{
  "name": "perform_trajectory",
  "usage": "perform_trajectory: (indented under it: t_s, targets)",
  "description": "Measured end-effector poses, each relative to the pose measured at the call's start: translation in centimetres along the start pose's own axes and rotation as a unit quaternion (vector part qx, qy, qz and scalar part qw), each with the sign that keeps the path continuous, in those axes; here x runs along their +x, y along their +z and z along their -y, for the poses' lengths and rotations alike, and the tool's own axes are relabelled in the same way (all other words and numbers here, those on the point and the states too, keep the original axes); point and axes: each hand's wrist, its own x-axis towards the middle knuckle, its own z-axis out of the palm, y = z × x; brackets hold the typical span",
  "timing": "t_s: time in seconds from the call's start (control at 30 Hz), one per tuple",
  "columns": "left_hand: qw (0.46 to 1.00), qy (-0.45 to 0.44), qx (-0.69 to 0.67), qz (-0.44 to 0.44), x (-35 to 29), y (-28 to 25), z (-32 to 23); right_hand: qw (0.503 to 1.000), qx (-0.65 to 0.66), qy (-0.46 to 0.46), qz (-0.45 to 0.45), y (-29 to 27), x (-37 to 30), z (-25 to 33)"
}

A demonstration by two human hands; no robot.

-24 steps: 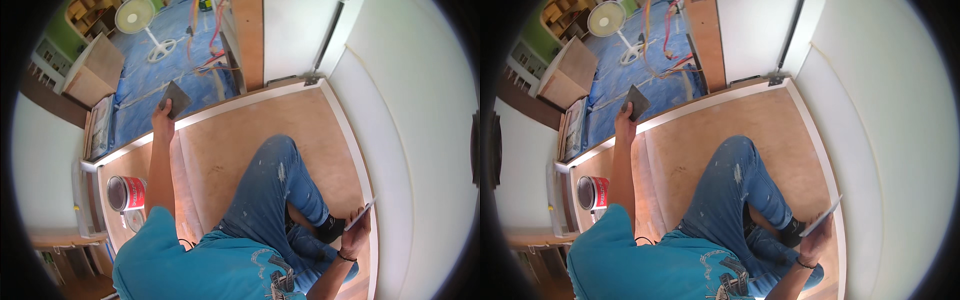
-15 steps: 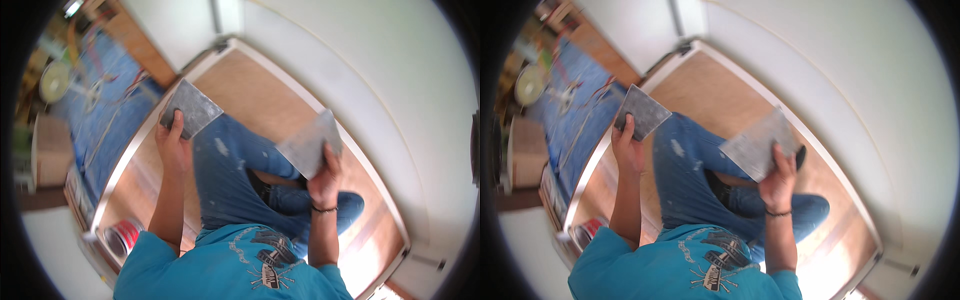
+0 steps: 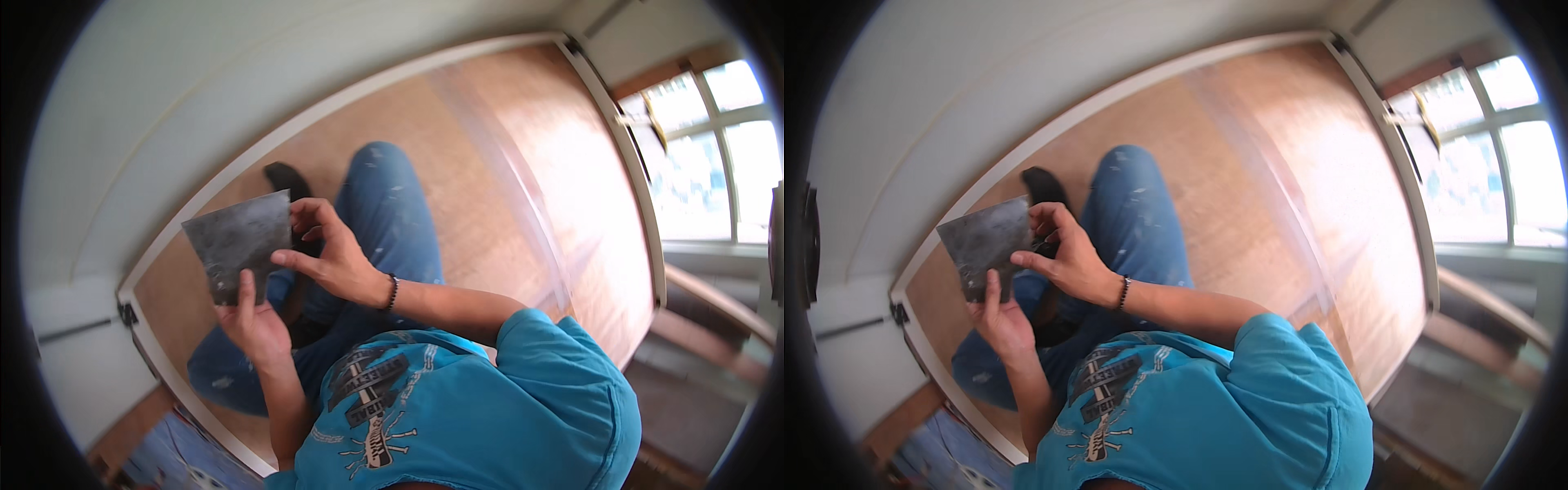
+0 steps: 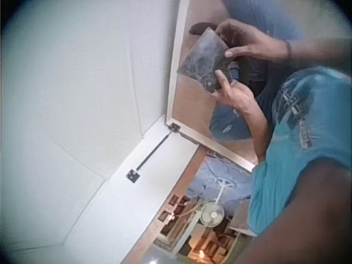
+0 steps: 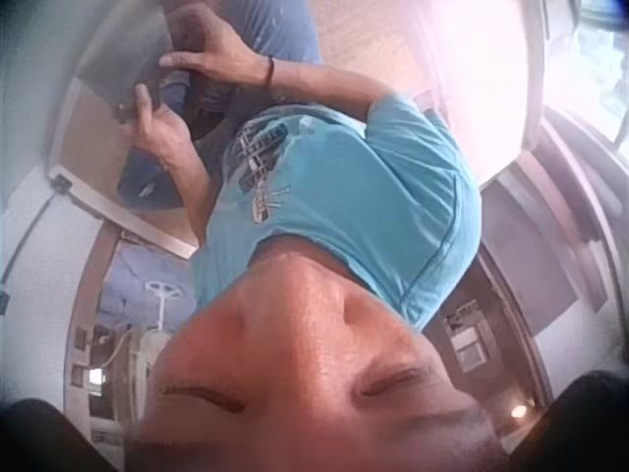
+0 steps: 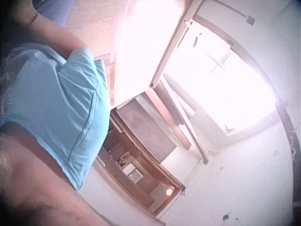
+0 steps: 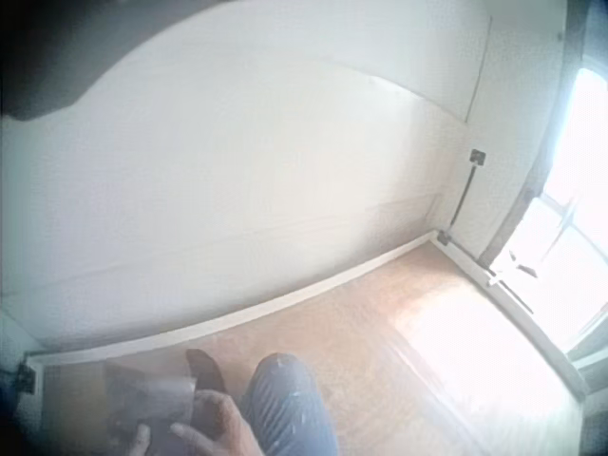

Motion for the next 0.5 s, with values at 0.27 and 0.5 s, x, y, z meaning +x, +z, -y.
perform_trajectory:
  t_s: [0.27,0.5]
  targets:
    - [0.991,-0.054,0.038,0.115,6.0,3.4,-2.0,0.876,-0.198,0.196,-0.393,-23.7,-15.9,-7.9]
    - [0.962,0.048,0.208,0.170,14.2,13.0,-5.1,0.767,-0.536,0.200,-0.290,-27.6,-23.0,-12.8]
